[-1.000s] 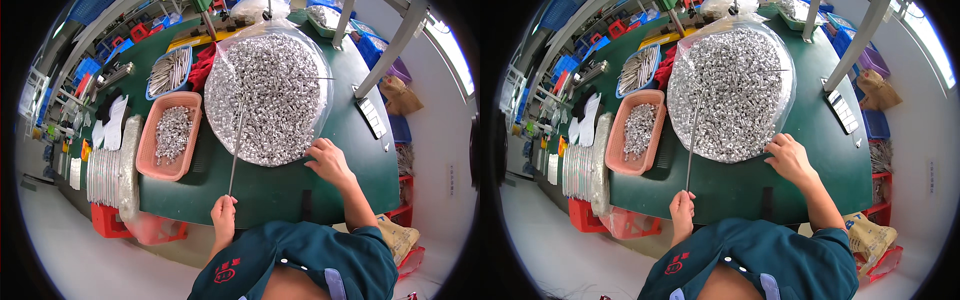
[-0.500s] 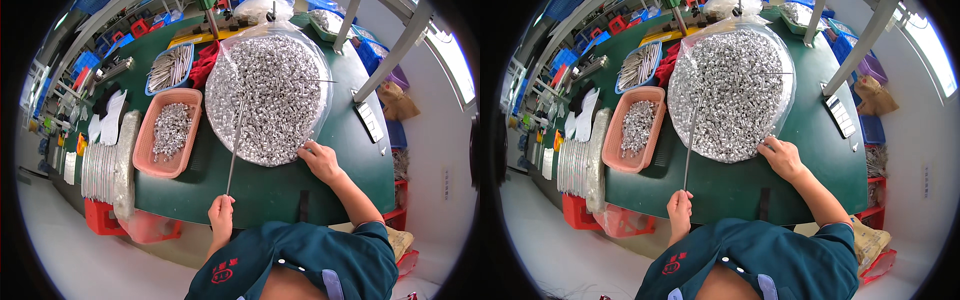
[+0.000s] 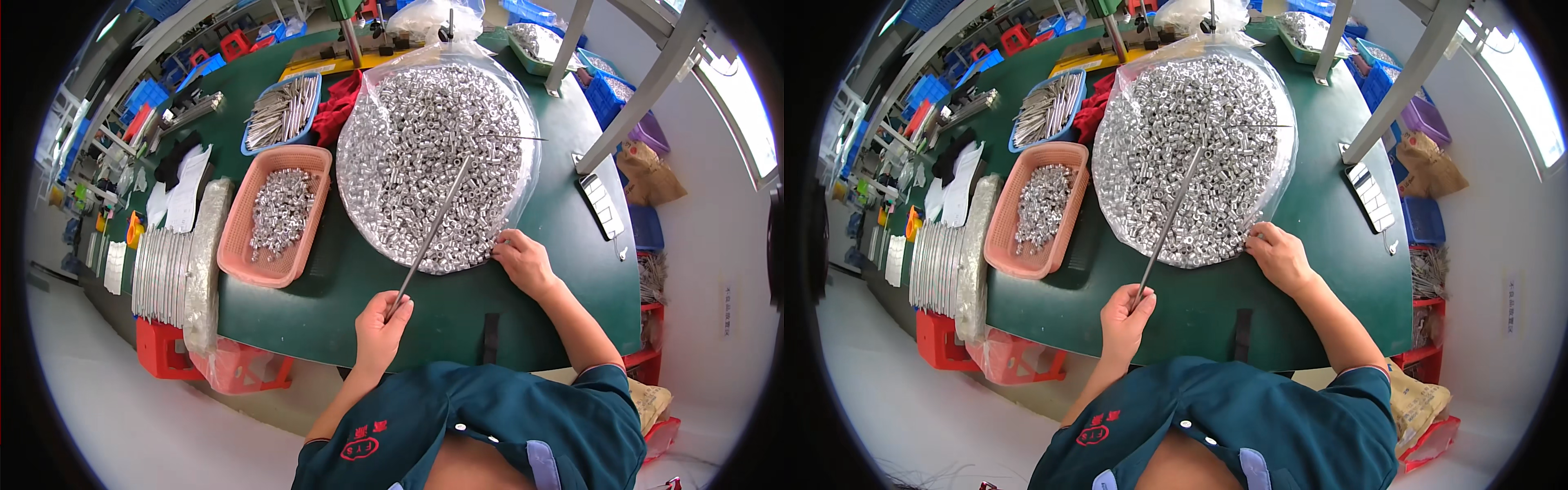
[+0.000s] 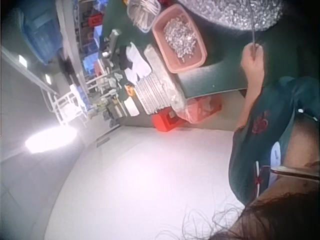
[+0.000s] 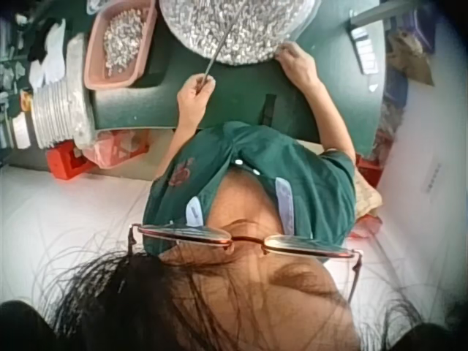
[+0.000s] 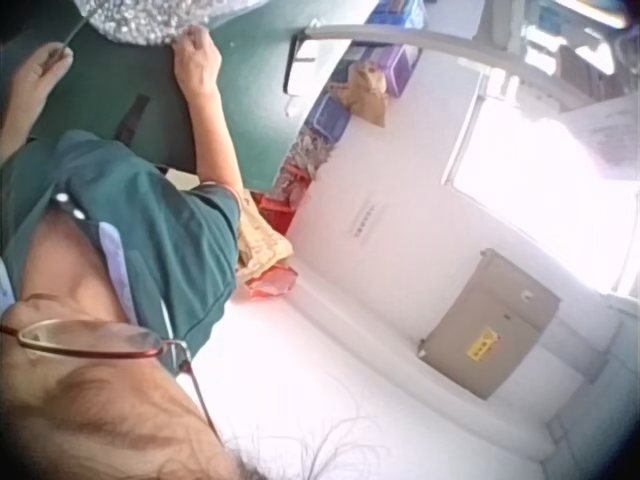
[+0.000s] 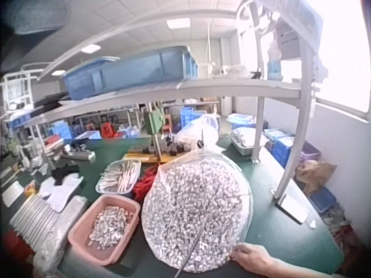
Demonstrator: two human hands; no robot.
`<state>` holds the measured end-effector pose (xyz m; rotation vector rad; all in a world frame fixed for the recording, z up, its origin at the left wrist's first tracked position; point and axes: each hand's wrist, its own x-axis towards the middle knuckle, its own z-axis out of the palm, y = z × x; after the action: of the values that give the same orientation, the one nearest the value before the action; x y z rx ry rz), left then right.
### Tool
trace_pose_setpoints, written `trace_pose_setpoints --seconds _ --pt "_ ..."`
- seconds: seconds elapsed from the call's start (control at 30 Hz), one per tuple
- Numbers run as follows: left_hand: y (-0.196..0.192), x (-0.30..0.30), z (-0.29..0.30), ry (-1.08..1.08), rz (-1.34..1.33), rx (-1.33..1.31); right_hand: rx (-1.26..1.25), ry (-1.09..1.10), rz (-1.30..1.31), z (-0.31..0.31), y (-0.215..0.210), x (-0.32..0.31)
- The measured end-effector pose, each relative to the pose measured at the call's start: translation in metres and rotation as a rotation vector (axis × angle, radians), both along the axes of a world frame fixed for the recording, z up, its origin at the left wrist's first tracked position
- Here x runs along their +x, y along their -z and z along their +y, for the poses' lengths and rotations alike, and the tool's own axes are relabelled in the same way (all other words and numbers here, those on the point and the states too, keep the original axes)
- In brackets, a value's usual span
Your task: The person uses a long metal rod to pick up small cylindrical metal parts from a large plastic bag and threads them onto the rod. The person repeats this action continuously, accumulating a stack of parts on the rod. A coworker is visible in the background working at a separate station.
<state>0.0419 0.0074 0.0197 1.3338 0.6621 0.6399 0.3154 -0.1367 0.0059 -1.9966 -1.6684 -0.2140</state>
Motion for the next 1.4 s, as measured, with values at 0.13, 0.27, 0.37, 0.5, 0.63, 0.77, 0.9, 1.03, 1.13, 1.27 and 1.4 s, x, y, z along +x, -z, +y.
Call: trace_pose_setpoints --seconds 0.13,0.27,0.37,0.5,0.63,0.77,0.9,1.03,1.13,1.27,1.4 --pt "-0.013 0.021 0.009 0.015 0.050 0.091 -0.026 -0.033 -0.031 -0.003 -0.006 0.003" --pt "-0.007 0.039 0.025 0.038 0.090 0.162 -0.025 -0.065 -0.012 -0.002 -0.026 0.005" --pt "0.004 0.043 0.034 0.034 0.111 0.177 -0.027 -0.100 0.045 0.005 -0.040 0.014" --pt "0.012 0.045 0.042 -0.017 0.182 0.280 -0.144 -0.073 0.087 0.025 -0.070 0.022" --pt "0.007 0.043 0.045 -0.065 0.239 0.394 -0.280 0.038 0.052 0.014 -0.080 0.035" --pt "0.005 0.043 0.048 -0.054 0.230 0.391 -0.298 0.028 -0.036 -0.006 -0.062 0.030" --pt "0.013 0.045 0.047 -0.037 0.182 0.400 -0.167 0.027 -0.113 -0.008 -0.030 0.028" --pt "0.016 0.046 0.047 0.003 0.183 0.424 -0.034 0.061 -0.087 -0.001 -0.024 0.027" --pt "0.014 0.046 0.049 0.003 0.247 0.399 -0.051 0.042 -0.108 0.003 -0.017 0.036" --pt "0.019 0.045 0.052 0.005 0.205 0.287 -0.062 0.017 -0.113 0.005 -0.019 0.043" --pt "0.026 0.044 0.054 -0.018 0.137 0.223 -0.017 -0.018 -0.029 0.009 -0.039 0.043"
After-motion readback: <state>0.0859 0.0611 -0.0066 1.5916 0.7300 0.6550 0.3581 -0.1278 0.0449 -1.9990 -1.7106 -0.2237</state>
